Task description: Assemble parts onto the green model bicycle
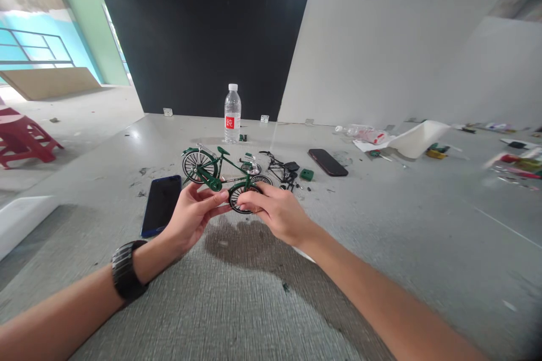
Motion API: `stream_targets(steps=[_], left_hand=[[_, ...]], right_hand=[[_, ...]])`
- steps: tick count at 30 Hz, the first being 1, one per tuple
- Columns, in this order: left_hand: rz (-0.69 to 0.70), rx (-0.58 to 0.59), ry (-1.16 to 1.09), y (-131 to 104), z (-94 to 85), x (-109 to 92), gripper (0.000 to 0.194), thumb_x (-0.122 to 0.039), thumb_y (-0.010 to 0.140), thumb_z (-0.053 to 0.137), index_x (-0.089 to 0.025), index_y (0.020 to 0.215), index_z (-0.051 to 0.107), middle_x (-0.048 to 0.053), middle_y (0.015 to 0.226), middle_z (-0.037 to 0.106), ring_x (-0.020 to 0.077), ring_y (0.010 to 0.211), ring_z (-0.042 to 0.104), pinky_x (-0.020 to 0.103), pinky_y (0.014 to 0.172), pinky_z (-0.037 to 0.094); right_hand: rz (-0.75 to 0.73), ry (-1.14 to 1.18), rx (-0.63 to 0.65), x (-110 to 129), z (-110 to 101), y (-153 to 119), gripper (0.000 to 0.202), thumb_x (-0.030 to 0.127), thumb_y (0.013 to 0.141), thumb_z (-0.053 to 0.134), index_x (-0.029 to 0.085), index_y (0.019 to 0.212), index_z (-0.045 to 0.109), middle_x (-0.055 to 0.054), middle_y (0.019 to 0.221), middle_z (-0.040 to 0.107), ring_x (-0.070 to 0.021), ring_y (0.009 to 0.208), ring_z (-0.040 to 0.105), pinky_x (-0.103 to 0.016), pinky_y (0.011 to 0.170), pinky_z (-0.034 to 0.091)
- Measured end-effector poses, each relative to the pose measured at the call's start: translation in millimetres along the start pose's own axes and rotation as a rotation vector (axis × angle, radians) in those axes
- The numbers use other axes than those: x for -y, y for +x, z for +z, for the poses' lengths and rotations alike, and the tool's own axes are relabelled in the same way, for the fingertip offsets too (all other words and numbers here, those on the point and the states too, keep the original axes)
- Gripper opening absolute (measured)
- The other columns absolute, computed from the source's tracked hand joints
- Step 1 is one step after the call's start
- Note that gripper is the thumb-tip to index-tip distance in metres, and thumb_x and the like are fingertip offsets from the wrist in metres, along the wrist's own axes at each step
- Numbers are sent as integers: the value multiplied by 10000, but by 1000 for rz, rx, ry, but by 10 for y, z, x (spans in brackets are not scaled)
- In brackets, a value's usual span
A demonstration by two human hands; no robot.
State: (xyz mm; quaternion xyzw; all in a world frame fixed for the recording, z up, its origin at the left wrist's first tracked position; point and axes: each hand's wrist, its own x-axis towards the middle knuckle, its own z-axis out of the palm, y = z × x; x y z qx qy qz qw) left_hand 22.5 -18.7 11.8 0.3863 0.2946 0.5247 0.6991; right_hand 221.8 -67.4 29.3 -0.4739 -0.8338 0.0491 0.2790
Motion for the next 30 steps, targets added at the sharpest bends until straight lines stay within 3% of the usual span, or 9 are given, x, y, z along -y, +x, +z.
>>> stream_targets(steps=[5, 10, 17, 20, 24, 30], left_hand=[[-13, -7, 9, 2, -2, 9, 450, -136, 570, 934, -146, 894, 622, 18, 710, 739, 184, 714, 736, 294, 694, 643], [-31, 14, -26, 18, -27, 32, 440, -134, 574, 932, -153, 871, 609, 2, 717, 735, 161, 690, 731, 264, 672, 638], [-33, 33, -53, 32, -42, 49, 440, -131, 569, 933, -161, 839, 587, -1, 714, 735, 145, 660, 721, 255, 646, 636], [-29, 31, -58, 31, -39, 50, 434, -131, 565, 934, -163, 825, 588, 3, 717, 736, 150, 660, 721, 263, 644, 639], [-26, 17, -50, 32, -43, 53, 445, -123, 571, 931, -170, 843, 583, 2, 706, 733, 154, 658, 720, 285, 662, 644], [-36, 34, -51, 41, -48, 65, 444, -109, 575, 931, -156, 838, 576, 20, 726, 747, 152, 679, 726, 300, 673, 656]], right_hand=[[-1, -10, 4, 6, 37, -3, 210, 212, 992, 439, 282, 1056, 627, -34, 927, 642, -171, 753, 585, -280, 625, 422], [19, 71, -38, 27, 98, 1, 164, 230, 1007, 422, 279, 1015, 578, -25, 925, 641, -180, 872, 598, -274, 690, 437], [6, -9, -66, 9, 162, -9, 170, 227, 1007, 405, 273, 1075, 554, -36, 971, 656, -171, 829, 599, -265, 623, 404], [19, -76, -71, -10, 181, -4, 191, 262, 1018, 392, 275, 1094, 566, -54, 1031, 664, -175, 822, 617, -261, 543, 357], [31, -153, -82, -17, 190, 5, 225, 368, 1031, 399, 273, 1069, 599, -85, 1168, 651, -224, 982, 651, -274, 505, 323], [11, -161, -87, 2, 179, 3, 203, 391, 1024, 429, 266, 1046, 588, -88, 1173, 653, -244, 1127, 626, -265, 512, 330]])
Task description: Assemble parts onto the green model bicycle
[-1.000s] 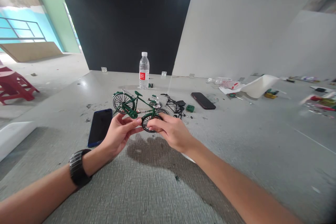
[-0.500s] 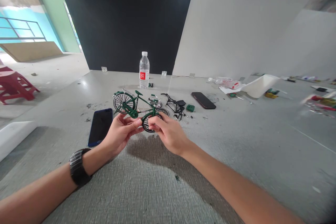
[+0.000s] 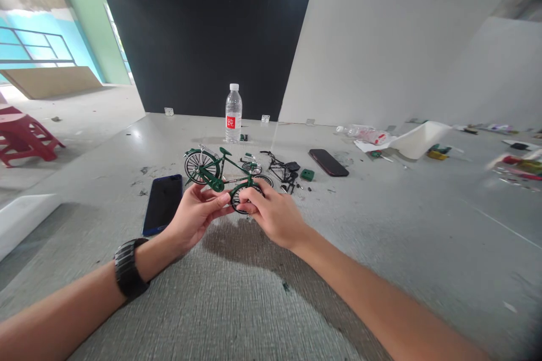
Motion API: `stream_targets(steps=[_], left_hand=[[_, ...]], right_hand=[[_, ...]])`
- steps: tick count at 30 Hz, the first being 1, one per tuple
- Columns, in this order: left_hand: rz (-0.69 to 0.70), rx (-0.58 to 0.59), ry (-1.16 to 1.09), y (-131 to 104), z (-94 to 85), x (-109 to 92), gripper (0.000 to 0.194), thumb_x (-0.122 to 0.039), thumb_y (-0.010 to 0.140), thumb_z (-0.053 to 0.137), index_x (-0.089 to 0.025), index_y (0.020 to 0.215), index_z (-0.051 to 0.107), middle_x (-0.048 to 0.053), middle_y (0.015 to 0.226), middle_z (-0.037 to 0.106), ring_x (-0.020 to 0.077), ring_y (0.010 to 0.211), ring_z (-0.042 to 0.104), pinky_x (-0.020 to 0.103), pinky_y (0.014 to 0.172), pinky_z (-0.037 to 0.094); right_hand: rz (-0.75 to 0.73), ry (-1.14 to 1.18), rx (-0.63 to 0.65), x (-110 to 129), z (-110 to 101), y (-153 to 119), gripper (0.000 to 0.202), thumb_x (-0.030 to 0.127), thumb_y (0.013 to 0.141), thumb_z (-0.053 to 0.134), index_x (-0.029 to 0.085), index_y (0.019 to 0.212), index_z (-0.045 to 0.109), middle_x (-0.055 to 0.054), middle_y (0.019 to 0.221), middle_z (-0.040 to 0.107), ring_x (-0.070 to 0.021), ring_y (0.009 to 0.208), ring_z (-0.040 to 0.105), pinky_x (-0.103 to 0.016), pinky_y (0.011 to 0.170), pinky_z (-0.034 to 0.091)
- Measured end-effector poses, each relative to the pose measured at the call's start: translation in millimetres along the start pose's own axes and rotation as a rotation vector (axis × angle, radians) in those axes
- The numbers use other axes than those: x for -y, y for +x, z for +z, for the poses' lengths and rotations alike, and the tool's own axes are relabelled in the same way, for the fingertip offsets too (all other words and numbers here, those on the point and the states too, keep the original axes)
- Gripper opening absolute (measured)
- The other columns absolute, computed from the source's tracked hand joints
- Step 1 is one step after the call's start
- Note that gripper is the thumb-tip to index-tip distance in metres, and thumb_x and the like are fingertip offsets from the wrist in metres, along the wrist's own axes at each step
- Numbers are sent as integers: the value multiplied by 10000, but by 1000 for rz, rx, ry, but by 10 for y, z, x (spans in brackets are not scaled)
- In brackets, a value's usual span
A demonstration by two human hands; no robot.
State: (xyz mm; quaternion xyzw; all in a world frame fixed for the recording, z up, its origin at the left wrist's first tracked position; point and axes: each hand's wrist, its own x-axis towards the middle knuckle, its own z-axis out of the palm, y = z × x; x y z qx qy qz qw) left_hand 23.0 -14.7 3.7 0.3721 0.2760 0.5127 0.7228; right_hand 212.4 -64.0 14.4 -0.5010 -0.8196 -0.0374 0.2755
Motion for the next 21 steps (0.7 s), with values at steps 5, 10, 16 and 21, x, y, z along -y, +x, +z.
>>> stream_targets(steps=[5, 10, 16, 21], left_hand=[[-5, 16, -25, 3, -10, 4, 480, -118, 573, 936, -164, 878, 568, 4, 714, 746, 139, 668, 722, 303, 674, 660], [-16, 28, -33, -3, -8, -5, 465, -122, 583, 931, -160, 861, 560, 4, 706, 746, 140, 668, 723, 315, 690, 664], [-18, 41, -24, -15, -2, 2, 483, -112, 597, 916, -167, 900, 545, 3, 729, 747, 145, 664, 722, 312, 666, 662], [-19, 38, -23, -12, 1, 7, 514, -107, 582, 919, -174, 915, 533, 4, 722, 748, 157, 675, 727, 316, 657, 662]], right_hand=[[-4, 40, -34, 13, 37, -7, 175, 317, 1022, 396, 252, 1066, 553, -91, 1130, 640, -232, 1060, 629, -256, 524, 330], [-12, 31, -90, 37, 82, -16, 174, 302, 1028, 374, 242, 1053, 536, -94, 1074, 629, -220, 984, 624, -252, 497, 290], [5, 4, -133, 77, 102, -17, 198, 327, 1042, 350, 221, 1042, 518, -106, 1085, 608, -177, 787, 597, -254, 499, 299], [11, -6, -141, 93, 104, -6, 250, 373, 1052, 320, 212, 1014, 507, -100, 988, 601, -179, 741, 572, -257, 489, 301]])
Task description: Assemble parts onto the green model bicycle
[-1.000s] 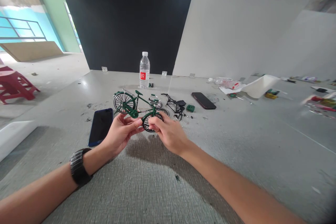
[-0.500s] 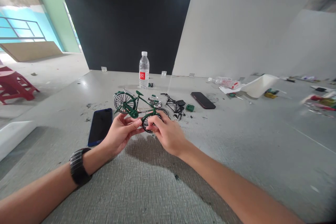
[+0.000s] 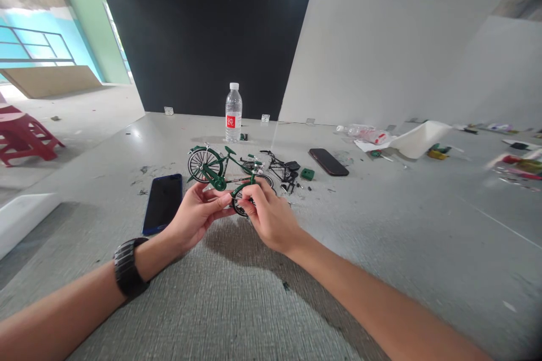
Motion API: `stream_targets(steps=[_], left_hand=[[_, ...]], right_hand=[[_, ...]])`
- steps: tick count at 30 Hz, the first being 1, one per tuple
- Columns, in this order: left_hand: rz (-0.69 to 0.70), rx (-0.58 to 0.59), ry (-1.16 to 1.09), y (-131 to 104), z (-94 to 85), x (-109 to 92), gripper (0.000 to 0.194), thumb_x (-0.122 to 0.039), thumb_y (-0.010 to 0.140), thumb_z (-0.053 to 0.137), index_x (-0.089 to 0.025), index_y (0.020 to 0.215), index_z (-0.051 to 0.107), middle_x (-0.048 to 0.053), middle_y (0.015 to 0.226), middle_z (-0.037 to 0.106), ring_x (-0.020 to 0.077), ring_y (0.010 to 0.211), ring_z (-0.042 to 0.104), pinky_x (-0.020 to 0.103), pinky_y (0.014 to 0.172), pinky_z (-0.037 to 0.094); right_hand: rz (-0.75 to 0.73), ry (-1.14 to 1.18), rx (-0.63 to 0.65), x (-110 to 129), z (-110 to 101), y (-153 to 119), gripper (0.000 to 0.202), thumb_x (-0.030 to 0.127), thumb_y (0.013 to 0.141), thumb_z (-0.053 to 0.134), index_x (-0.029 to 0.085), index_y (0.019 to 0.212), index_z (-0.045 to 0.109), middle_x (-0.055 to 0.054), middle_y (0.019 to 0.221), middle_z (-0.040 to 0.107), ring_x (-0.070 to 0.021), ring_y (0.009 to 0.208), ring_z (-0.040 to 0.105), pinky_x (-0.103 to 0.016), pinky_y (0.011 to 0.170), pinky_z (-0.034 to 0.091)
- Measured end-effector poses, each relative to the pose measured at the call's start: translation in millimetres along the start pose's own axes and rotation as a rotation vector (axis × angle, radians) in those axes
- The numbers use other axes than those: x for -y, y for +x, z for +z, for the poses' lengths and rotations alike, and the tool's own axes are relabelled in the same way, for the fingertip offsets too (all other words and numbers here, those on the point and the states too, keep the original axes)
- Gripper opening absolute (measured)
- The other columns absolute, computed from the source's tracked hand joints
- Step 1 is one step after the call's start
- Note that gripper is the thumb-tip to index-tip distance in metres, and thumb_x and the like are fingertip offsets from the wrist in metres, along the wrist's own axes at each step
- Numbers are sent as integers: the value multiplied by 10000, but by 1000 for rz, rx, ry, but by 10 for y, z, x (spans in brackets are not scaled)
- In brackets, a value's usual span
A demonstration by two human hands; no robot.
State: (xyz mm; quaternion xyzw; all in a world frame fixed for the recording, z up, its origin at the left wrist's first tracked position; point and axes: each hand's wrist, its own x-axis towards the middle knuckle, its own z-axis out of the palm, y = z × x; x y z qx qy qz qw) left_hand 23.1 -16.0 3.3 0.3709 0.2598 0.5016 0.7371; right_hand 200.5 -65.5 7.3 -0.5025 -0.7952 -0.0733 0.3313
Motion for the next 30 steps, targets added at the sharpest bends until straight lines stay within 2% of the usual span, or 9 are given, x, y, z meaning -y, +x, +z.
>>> stream_targets(steps=[6, 10, 15, 23, 30], left_hand=[[-13, 13, -6, -4, -11, 0, 511, -104, 589, 920, -174, 914, 532, 7, 714, 748, 146, 670, 721, 315, 668, 664], [-20, 21, -16, -2, -21, 8, 521, -102, 597, 919, -182, 921, 520, 9, 721, 748, 149, 690, 719, 326, 676, 666], [-17, 33, -19, 0, -26, 18, 506, -100, 636, 898, -184, 950, 510, 1, 731, 730, 138, 689, 702, 328, 673, 665], [-15, 34, -12, 8, -42, 29, 492, -102, 647, 891, -172, 964, 520, -4, 744, 720, 129, 686, 697, 291, 655, 658], [-11, 49, 38, -1, -31, 10, 461, -119, 683, 874, -180, 996, 540, -2, 754, 726, 156, 713, 717, 316, 681, 657]], right_hand=[[-6, 3, -1, 7, -8, 3, 260, 383, 1055, 302, 215, 1016, 497, -96, 980, 601, -164, 686, 546, -263, 487, 325], [-21, 33, 11, -7, -7, 8, 241, 366, 1055, 303, 218, 1017, 489, -100, 971, 615, -216, 858, 601, -270, 506, 357], [-36, 89, 31, -25, 1, 12, 206, 352, 1052, 318, 222, 1021, 473, -96, 945, 631, -265, 1035, 571, -287, 555, 406], [-21, 134, 16, -12, 2, 8, 191, 341, 1049, 332, 216, 1005, 470, -92, 952, 600, -231, 929, 571, -287, 573, 408], [14, 215, 2, 0, -27, 6, 123, 328, 1031, 399, 231, 1011, 472, -64, 1004, 590, -177, 808, 561, -306, 656, 435]])
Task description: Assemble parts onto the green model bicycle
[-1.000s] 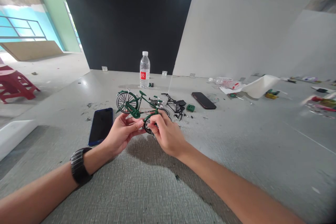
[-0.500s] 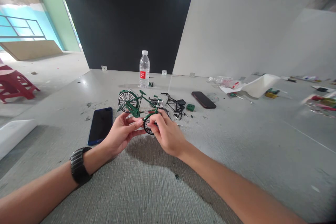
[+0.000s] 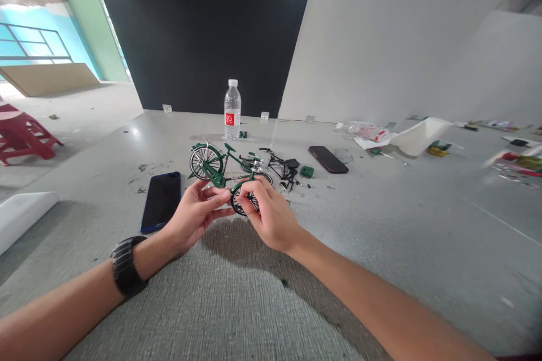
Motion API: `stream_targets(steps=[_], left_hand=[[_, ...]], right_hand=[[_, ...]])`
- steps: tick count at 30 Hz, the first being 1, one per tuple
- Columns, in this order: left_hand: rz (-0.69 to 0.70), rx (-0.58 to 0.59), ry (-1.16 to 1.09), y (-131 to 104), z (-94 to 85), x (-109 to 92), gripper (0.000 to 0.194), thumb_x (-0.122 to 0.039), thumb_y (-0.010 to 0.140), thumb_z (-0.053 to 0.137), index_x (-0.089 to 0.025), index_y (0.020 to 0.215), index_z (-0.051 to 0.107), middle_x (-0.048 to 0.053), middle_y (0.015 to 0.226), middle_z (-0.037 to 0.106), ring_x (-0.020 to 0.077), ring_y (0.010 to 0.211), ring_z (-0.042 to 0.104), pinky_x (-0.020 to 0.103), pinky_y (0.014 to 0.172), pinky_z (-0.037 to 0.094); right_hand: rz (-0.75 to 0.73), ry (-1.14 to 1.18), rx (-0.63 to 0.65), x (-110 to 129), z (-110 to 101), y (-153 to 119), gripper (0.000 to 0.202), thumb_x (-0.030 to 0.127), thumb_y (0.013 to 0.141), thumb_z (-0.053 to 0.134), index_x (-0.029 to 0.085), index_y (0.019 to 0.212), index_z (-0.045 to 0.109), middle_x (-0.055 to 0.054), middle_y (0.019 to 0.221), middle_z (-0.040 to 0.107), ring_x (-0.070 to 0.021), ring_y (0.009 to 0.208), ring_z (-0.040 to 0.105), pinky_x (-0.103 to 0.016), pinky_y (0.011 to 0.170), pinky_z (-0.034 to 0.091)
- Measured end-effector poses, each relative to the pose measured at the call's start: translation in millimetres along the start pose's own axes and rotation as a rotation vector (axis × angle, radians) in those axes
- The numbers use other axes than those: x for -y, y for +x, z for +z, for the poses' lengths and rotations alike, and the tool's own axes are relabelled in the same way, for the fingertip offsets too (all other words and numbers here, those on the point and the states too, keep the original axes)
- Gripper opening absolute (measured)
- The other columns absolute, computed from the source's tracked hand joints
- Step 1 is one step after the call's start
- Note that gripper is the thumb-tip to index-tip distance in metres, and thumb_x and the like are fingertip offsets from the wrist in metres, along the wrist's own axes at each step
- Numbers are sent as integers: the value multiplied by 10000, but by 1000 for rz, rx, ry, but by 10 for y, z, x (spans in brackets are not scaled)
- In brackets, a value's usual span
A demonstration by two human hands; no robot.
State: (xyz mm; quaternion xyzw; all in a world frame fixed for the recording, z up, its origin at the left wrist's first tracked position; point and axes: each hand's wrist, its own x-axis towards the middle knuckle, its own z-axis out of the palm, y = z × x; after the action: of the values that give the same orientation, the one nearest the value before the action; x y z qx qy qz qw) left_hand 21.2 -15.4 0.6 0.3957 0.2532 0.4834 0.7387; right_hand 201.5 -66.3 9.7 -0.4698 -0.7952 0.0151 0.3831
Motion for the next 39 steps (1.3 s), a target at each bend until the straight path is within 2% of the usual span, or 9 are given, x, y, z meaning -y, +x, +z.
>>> stream_targets(steps=[4, 7, 15, 22, 27, 32, 39], left_hand=[[-3, -12, 10, -8, 11, -8, 474, -131, 652, 894, -177, 967, 544, 1, 746, 730, 164, 692, 724, 325, 683, 658], [2, -20, 15, -7, 11, -2, 443, -137, 651, 896, -170, 924, 550, 4, 743, 731, 162, 689, 724, 330, 682, 659], [20, -16, 32, -10, 27, 4, 429, -137, 671, 885, -154, 952, 561, 21, 772, 734, 160, 705, 721, 302, 678, 649], [13, -19, 27, -5, 27, 2, 451, -140, 667, 890, -152, 973, 558, 15, 744, 725, 150, 693, 709, 290, 675, 647], [4, -11, 31, -9, 20, 4, 452, -142, 670, 885, -157, 989, 566, 2, 724, 716, 145, 673, 705, 284, 669, 642], [1, 0, 39, -5, 20, 6, 439, -143, 666, 882, -157, 981, 578, -11, 718, 704, 141, 659, 704, 272, 664, 634], [-8, 10, 63, -13, 29, -11, 441, -158, 678, 880, -160, 1004, 583, -2, 749, 711, 136, 658, 695, 245, 630, 623]], right_hand=[[-30, 18, -18, -12, 4, -6, 102, 324, 1025, 423, 245, 1071, 468, -53, 991, 608, -192, 849, 584, -326, 698, 453], [-25, 21, -29, -24, 5, -20, 148, 331, 1021, 446, 246, 1140, 465, -68, 1057, 626, -209, 911, 615, -343, 729, 476], [43, 31, -76, -30, -1, -42, 457, 412, 990, 501, 216, 1381, 369, -155, 1321, 573, -270, 1036, 649, -381, 757, 535], [93, 78, -36, -8, -11, -30, 456, 401, 987, 502, 211, 1380, 369, -153, 1318, 583, -186, 765, 666, -356, 686, 535], [78, 91, -46, 11, -18, -20, 438, 389, 986, 514, 204, 1364, 393, -156, 1308, 593, -220, 872, 675, -372, 738, 544], [113, 115, 0, 19, -27, -15, 409, 378, 988, 508, 212, 1349, 412, -122, 1208, 642, -194, 767, 659, -366, 702, 533], [113, 147, 32, 5, -36, -4, 352, 365, 988, 504, 218, 1300, 435, -82, 1124, 671, -169, 720, 633, -336, 691, 499]])
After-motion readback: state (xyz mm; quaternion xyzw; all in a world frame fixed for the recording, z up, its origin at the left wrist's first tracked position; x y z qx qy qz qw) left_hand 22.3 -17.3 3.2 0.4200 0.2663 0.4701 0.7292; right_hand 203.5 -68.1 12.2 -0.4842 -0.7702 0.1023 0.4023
